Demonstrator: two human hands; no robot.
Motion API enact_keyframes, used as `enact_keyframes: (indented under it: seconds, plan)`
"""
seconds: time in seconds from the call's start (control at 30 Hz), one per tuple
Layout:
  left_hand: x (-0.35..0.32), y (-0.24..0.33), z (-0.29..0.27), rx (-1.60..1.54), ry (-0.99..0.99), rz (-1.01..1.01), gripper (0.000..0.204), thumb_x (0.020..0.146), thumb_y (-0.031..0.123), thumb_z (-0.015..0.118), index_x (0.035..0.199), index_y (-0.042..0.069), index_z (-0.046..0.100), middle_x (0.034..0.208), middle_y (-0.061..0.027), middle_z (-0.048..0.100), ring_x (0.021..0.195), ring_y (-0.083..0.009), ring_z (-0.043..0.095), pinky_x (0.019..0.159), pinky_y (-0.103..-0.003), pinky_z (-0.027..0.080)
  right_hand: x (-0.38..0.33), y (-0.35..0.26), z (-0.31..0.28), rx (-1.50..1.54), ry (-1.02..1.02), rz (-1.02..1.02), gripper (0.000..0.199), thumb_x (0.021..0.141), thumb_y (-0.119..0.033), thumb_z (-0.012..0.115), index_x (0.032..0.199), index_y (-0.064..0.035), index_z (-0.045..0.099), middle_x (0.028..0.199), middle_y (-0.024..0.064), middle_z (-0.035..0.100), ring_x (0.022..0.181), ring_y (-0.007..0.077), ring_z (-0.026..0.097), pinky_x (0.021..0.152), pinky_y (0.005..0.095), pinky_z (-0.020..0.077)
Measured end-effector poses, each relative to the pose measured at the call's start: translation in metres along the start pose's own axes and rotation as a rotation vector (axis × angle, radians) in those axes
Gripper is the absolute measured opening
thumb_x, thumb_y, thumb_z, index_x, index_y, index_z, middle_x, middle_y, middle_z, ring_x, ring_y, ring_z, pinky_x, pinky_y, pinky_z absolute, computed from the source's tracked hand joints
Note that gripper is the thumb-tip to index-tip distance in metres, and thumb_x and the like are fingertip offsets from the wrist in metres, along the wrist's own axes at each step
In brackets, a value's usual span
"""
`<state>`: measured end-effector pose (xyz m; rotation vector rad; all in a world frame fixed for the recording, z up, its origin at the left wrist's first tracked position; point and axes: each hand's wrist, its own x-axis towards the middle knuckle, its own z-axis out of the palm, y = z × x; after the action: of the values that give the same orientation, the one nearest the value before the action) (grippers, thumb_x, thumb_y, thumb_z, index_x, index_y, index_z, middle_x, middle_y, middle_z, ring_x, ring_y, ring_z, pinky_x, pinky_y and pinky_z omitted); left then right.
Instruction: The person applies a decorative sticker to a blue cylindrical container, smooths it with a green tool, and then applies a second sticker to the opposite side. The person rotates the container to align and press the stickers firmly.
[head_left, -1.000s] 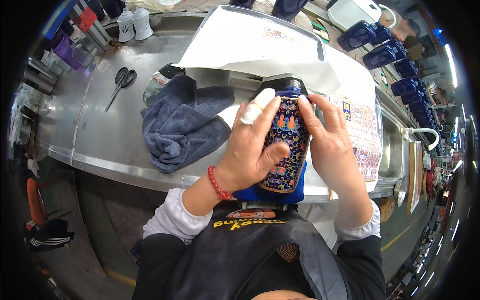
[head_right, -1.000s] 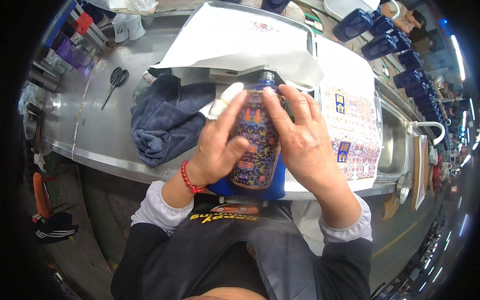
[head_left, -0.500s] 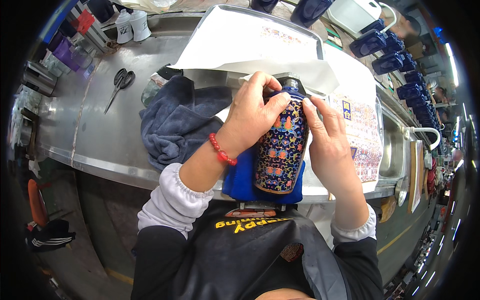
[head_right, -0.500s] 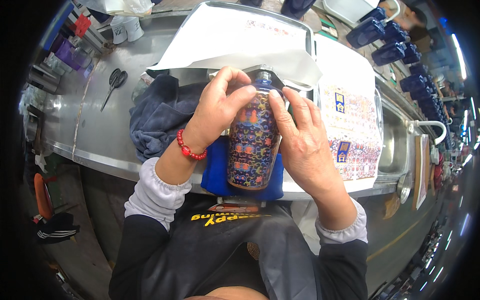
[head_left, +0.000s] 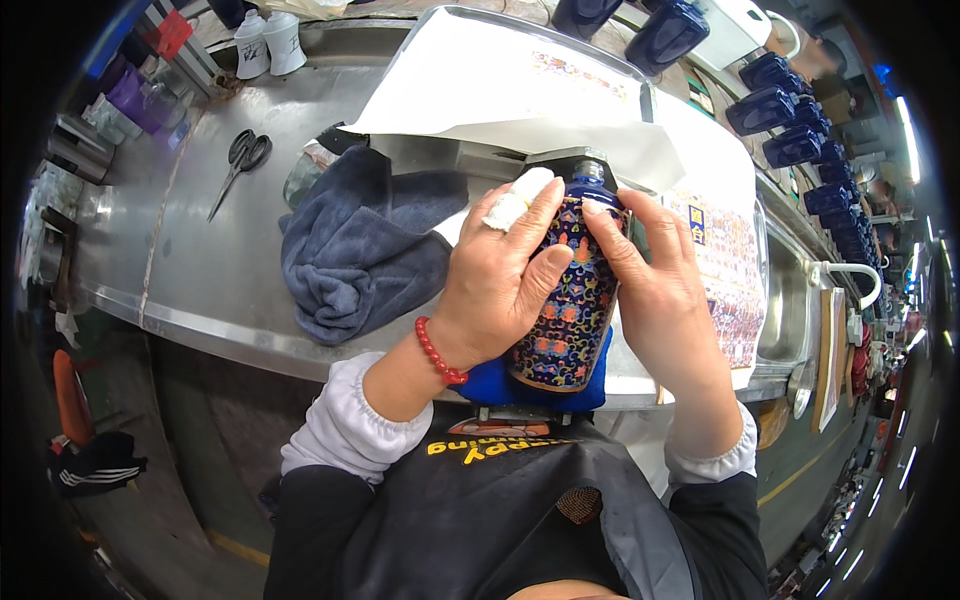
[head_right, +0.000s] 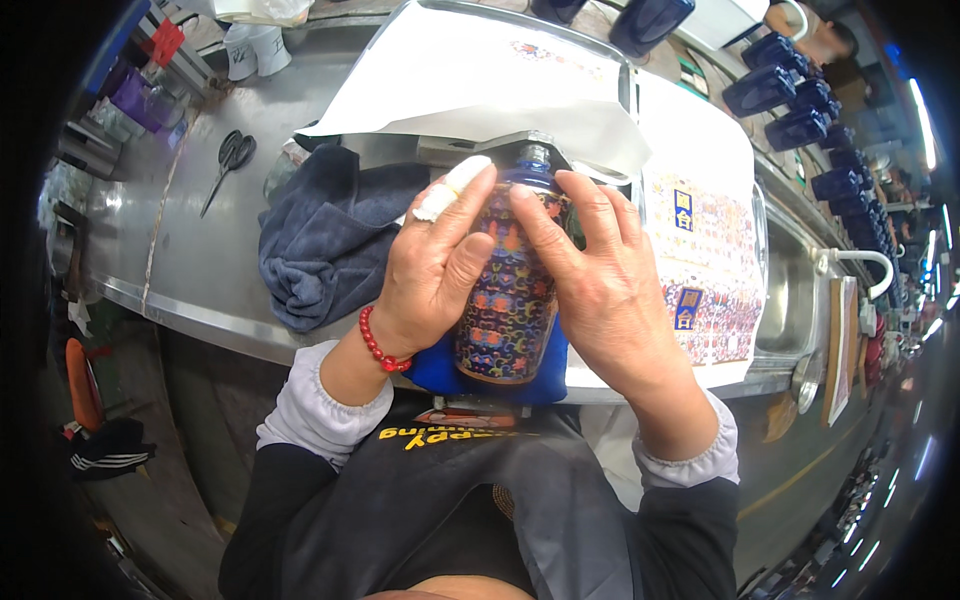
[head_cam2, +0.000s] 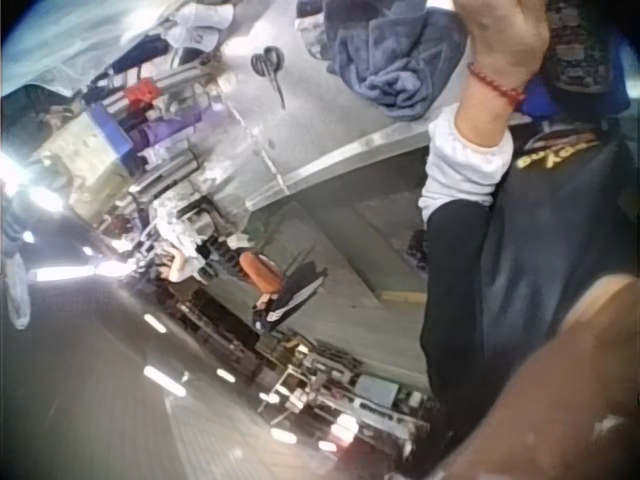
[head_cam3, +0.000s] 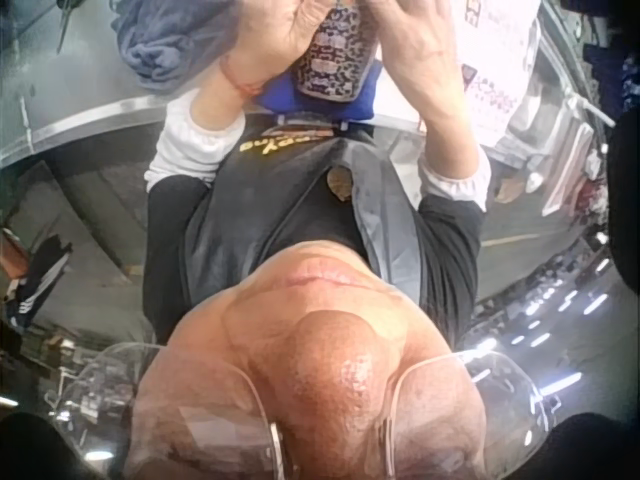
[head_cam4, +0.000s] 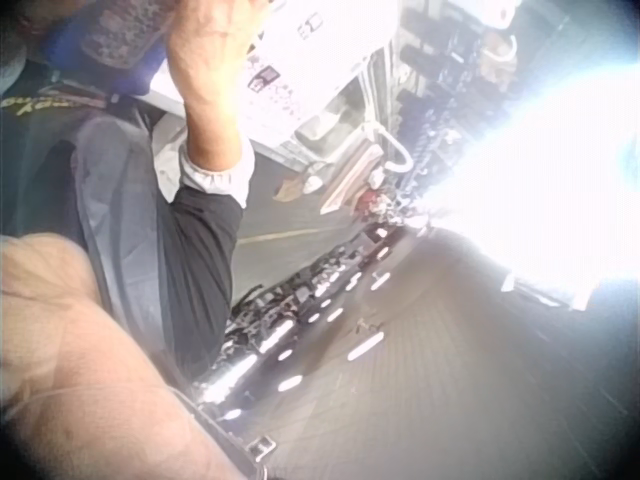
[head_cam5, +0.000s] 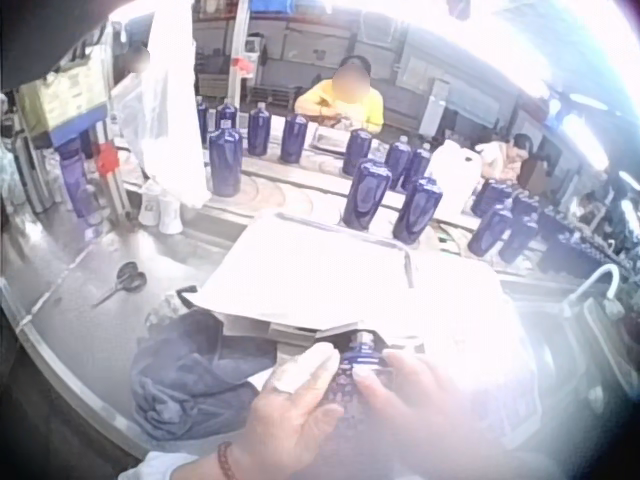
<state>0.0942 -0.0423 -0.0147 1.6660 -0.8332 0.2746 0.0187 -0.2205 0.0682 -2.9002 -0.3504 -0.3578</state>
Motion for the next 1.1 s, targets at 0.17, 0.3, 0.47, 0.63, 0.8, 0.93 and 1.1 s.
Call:
enact_keyframes:
  seconds: [0.17,0.3,0.47,0.63,0.8,0.93,1.1]
  plan:
    - [0.001,-0.001,-0.003,0.033,-0.065,0.018,0.056,0.108,0.036,0.053,0.141,-0.009,0.055,0.134,-0.0277,0.062,0.124,-0.0425,0.059,0.109,-0.046,0.042,0.003,0.002,0.001,0.016,0.040,-0.002,0.070,0.074,0.012,0.063,0.141,-0.0097,0.060,0.136,0.0202,0.053,0.121,0.0421,0.054,0.103,0.0493,0.0478]
    - [0.000,-0.002,-0.005,0.040,-0.073,0.034,0.059,0.107,0.039,0.052,0.141,-0.009,0.055,0.134,-0.0276,0.062,0.123,-0.0421,0.060,0.110,-0.047,0.041,0.005,0.005,0.000,0.003,0.041,-0.031,0.071,0.073,0.013,0.063,0.140,-0.0088,0.060,0.134,0.0200,0.053,0.120,0.0415,0.054,0.101,0.0492,0.0481]
    - [0.000,-0.004,-0.002,0.058,-0.060,0.046,0.062,0.107,0.043,0.052,0.142,-0.009,0.054,0.134,-0.0282,0.062,0.124,-0.0424,0.059,0.111,-0.049,0.039,0.007,0.006,0.000,0.024,0.028,-0.032,0.068,0.074,0.012,0.063,0.139,-0.0095,0.062,0.133,0.0202,0.053,0.119,0.0414,0.054,0.101,0.0496,0.0477]
    - [-0.002,-0.001,-0.002,0.043,-0.036,0.043,0.065,0.107,0.045,0.052,0.143,-0.009,0.054,0.134,-0.0286,0.061,0.124,-0.0432,0.059,0.112,-0.050,0.038,0.006,0.005,0.000,0.002,0.040,-0.024,0.068,0.074,0.011,0.063,0.139,-0.0110,0.063,0.133,0.0200,0.053,0.120,0.0411,0.054,0.102,0.0496,0.0475]
    - [-0.005,0.001,-0.005,0.098,-0.091,0.077,0.067,0.106,0.046,0.051,0.145,-0.009,0.051,0.137,-0.0284,0.060,0.126,-0.0434,0.058,0.115,-0.052,0.035,0.004,0.003,0.000,-0.008,0.019,-0.018,0.068,0.074,0.010,0.063,0.139,-0.0113,0.063,0.132,0.0203,0.053,0.121,0.0410,0.054,0.102,0.0498,0.0470]
    - [-0.006,0.000,-0.002,0.157,-0.095,0.083,0.069,0.106,0.047,0.051,0.146,-0.009,0.050,0.138,-0.0284,0.060,0.127,-0.0437,0.057,0.117,-0.052,0.033,0.006,0.003,0.001,0.001,0.025,-0.024,0.069,0.074,0.011,0.063,0.139,-0.0115,0.063,0.132,0.0206,0.053,0.121,0.0409,0.054,0.103,0.0495,0.0469]
    - [-0.012,-0.001,0.000,0.027,-0.053,0.034,0.073,0.103,0.054,0.051,0.146,-0.005,0.052,0.135,-0.0278,0.061,0.125,-0.0461,0.055,0.116,-0.057,0.031,0.002,0.001,-0.001,-0.014,0.024,-0.001,0.069,0.074,0.011,0.062,0.139,-0.0130,0.063,0.135,0.0206,0.053,0.122,0.0411,0.054,0.104,0.0494,0.0465]
